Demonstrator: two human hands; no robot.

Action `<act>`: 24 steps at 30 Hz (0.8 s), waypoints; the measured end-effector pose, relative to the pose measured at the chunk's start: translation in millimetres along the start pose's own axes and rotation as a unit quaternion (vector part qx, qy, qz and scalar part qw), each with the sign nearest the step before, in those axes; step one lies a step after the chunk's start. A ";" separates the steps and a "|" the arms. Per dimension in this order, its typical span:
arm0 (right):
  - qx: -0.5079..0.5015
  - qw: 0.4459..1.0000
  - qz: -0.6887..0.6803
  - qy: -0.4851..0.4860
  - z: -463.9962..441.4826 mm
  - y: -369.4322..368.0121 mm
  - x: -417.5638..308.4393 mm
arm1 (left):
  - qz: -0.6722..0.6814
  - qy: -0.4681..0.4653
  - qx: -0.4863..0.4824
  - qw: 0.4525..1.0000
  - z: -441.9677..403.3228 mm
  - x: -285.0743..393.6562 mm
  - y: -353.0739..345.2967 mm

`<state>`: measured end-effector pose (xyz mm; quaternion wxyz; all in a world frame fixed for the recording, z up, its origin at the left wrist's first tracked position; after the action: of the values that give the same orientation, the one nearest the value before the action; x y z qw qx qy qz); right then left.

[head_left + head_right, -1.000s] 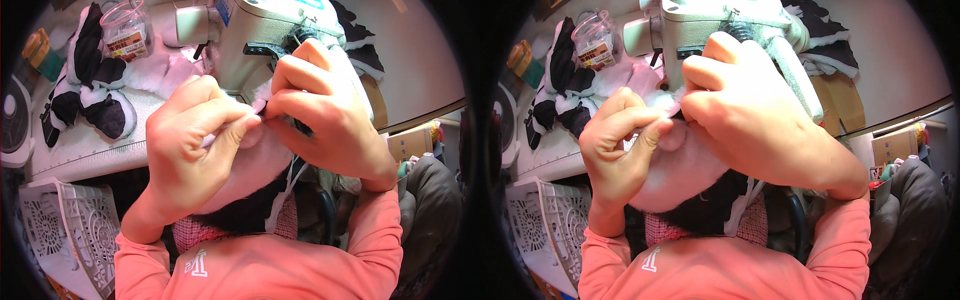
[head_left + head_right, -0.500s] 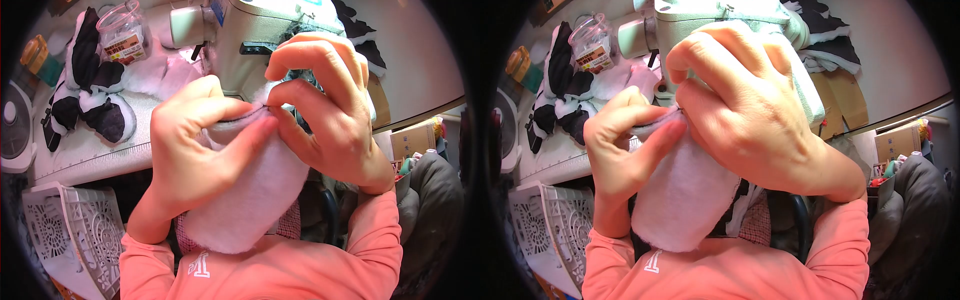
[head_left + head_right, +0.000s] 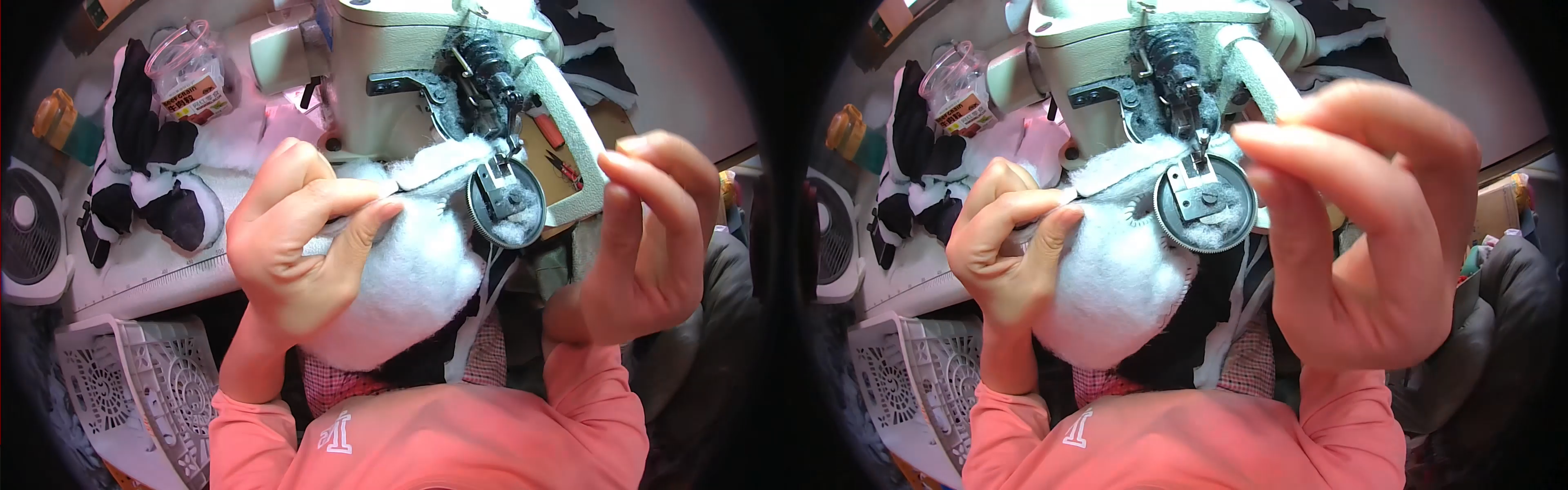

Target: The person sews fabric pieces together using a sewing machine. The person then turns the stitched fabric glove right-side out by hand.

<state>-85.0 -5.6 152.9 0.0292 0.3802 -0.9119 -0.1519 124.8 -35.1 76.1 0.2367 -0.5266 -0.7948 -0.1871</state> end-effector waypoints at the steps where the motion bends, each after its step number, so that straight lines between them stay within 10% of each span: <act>1: 0.017 0.999 0.004 -0.043 6.2 4.3 1.1 | -0.001 -0.002 -0.005 1.000 -0.7 -0.5 -1.9; 16: 0.072 0.985 -0.147 -0.058 62.9 -1.5 -11.1 | 0.009 -0.049 -0.034 0.998 -14.3 0.7 -43.2; 24: -0.096 0.987 -0.120 -0.040 98.6 -50.2 -20.8 | 0.016 -0.044 -0.052 0.998 -12.7 -5.3 -47.8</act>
<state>-52.5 0.8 45.3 0.0106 0.4756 -0.8416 -0.2559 84.6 -64.0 81.0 0.1765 -0.5586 -0.7850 -0.2013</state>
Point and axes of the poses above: each hand's wrist, its own z-axis away from the middle knuckle, its own y-axis out of the back of the hand, x = y × z, the point moved 4 cm from there along -z, towards the middle knuckle, and after that the axes turned 15 degrees about x, right-handed, at the moved point
